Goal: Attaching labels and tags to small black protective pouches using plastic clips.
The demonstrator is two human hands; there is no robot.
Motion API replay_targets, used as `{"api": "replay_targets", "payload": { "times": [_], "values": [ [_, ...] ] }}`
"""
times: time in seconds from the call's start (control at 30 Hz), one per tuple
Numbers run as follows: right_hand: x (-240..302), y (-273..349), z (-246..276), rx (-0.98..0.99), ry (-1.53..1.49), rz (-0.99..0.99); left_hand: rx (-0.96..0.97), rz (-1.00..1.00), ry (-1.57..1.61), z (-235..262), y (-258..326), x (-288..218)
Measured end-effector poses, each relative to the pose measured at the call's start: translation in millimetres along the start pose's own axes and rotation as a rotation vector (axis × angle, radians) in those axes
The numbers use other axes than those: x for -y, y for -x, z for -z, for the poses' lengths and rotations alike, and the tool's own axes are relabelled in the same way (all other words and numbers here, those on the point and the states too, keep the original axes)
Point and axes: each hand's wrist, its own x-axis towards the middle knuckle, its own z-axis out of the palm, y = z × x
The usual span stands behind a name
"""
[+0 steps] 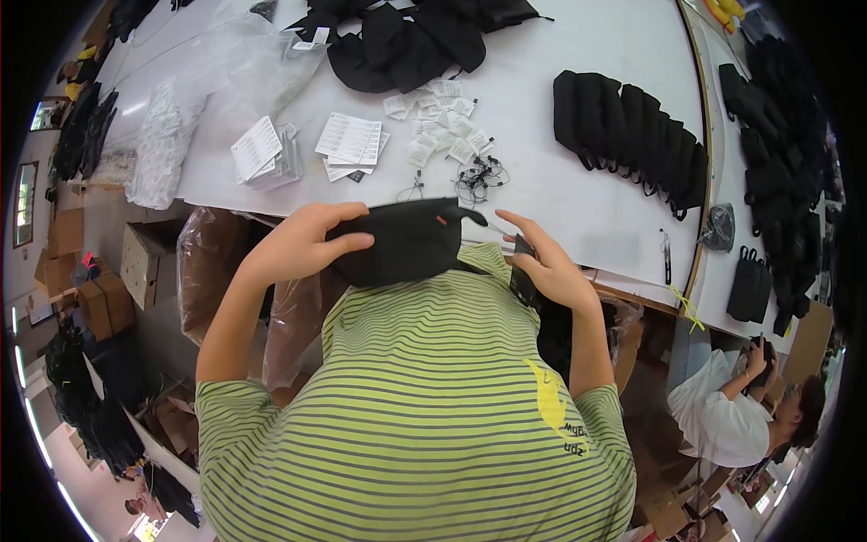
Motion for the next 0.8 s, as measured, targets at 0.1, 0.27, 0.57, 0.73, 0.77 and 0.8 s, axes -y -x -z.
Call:
{"api": "replay_targets", "payload": {
  "times": [0.1, 0.27, 0.57, 0.73, 0.77, 0.8],
  "values": [
    [-9.5, -9.8, -9.9, -0.220, 0.087, -0.029, -0.202, -0.067, -0.234, -9.6, -16.8, -1.4],
    [-25.6, 2.4, -12.4, -0.218, 0.474, -0.046, -0.297, -0.079, -0.428, -17.2, -40.2, 3.1],
    [-34.8, 12.8, 32.5, -0.376, -1.333, 0.368, -0.126, -0.194, -0.252, -34.7, -68.9, 8.8],
    [-29.1, -17.7, 45.4, -0.579, -1.537, 0.658, -0.008, -0.257, -0.296, -49.3, -68.5, -22.4],
    [-48.2, -23.2, 50.1, -0.788, -1.221, 0.535, 0.027, -0.259, -0.297, -51.3, -68.9, -26.4],
    [-57.1, -28.6, 52.1, -0.976, -0.894, 0.404, 0.031, -0.264, -0.299, -52.5, -68.3, -30.8]
  ]
}}
